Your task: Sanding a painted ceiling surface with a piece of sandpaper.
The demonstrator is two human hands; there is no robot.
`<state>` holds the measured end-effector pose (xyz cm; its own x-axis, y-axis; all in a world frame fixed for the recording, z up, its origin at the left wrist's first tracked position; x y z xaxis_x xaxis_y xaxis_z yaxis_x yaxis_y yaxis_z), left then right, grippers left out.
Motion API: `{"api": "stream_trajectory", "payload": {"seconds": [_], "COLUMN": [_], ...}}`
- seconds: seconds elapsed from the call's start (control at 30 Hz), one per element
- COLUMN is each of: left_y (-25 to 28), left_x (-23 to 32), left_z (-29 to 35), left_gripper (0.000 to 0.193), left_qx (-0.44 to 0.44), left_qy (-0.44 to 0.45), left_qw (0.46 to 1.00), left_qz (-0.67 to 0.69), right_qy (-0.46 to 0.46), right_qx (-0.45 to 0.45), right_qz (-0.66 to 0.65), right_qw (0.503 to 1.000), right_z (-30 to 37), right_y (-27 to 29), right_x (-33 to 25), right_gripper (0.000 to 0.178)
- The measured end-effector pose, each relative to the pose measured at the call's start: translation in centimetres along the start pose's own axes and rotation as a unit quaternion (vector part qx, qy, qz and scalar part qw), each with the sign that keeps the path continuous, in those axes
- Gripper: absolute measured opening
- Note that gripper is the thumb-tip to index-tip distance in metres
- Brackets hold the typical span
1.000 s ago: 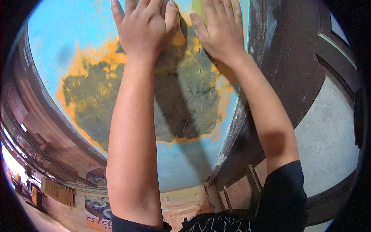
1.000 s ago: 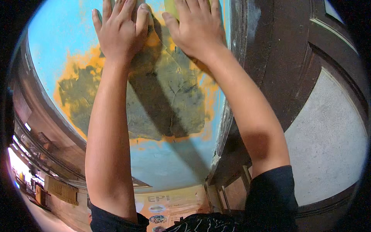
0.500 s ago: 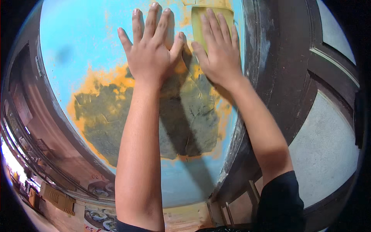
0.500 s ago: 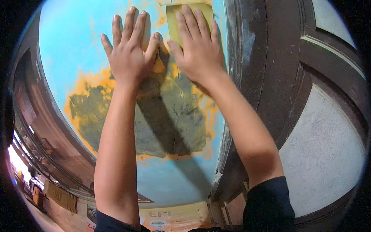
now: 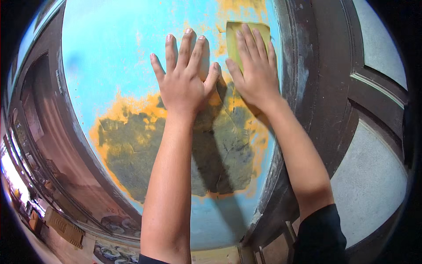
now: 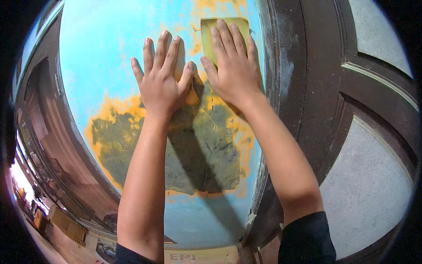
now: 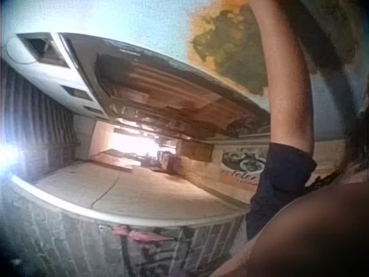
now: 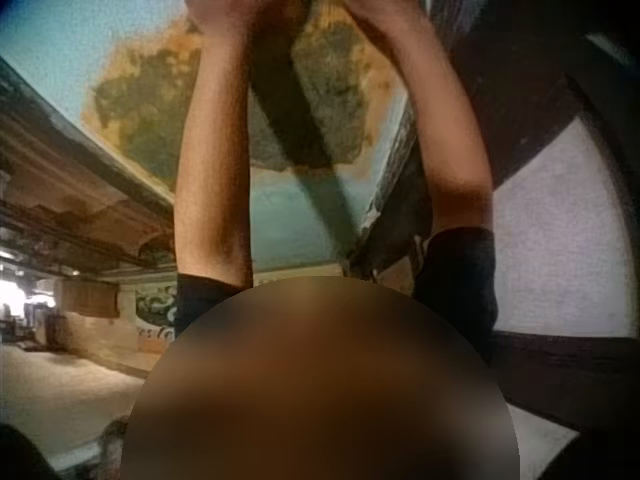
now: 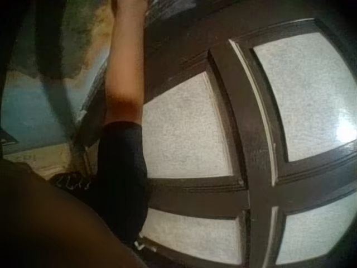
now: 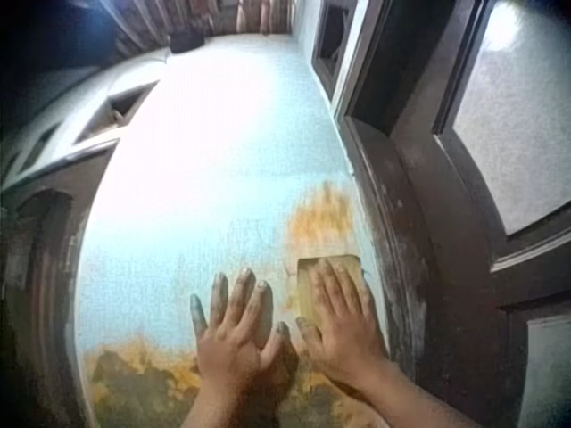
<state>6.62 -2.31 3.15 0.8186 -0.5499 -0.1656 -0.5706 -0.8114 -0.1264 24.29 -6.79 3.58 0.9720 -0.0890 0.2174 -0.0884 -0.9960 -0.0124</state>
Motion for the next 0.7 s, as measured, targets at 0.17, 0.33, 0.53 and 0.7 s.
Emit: {"api": "stream_trajectory", "payload": {"seconds": [0.17, 0.33, 0.53, 0.7], "left_y": [0.0, 0.2, 0.4, -0.1], "left_x": [-0.1, 0.1, 0.2, -0.2], "left_z": [0.2, 0.1, -0.1, 0.2], "left_gripper": [0.057, 0.057, 0.056, 0.055], "left_qx": [0.003, -0.003, 0.001, 0.017], "left_qy": [0.001, 0.002, -0.002, -0.003], "left_qw": [1.0, 1.0, 1.0, 1.0], "left_qz": [-0.003, 0.009, 0.008, 0.012], "right_qy": [-0.012, 0.001, 0.013, -0.001], "right_qx": [-0.069, -0.042, 0.005, -0.08], "right_qz": [-0.002, -0.008, -0.002, -0.012], "right_qw": [0.998, 0.999, 1.0, 0.997], "right_z": [5.1, 2.5, 0.3, 5.8], "right_y": [1.2, 0.9, 0.3, 1.5], "right_x": [-1.4, -0.7, 0.2, -0.9], "right_gripper": [0.071, 0.07, 0.07, 0.074]}}
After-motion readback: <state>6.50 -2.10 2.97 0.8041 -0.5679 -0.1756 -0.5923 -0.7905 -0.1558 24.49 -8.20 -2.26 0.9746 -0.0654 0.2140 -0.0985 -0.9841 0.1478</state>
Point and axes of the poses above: each hand's wrist, its own z-axis away from the middle knuckle, its own y-axis out of the back of the hand, x = y × z, the point moved 1 cm from there along -z, towards the middle knuckle, and after that the axes turned 7 degrees about z, right-handed, at the moved point
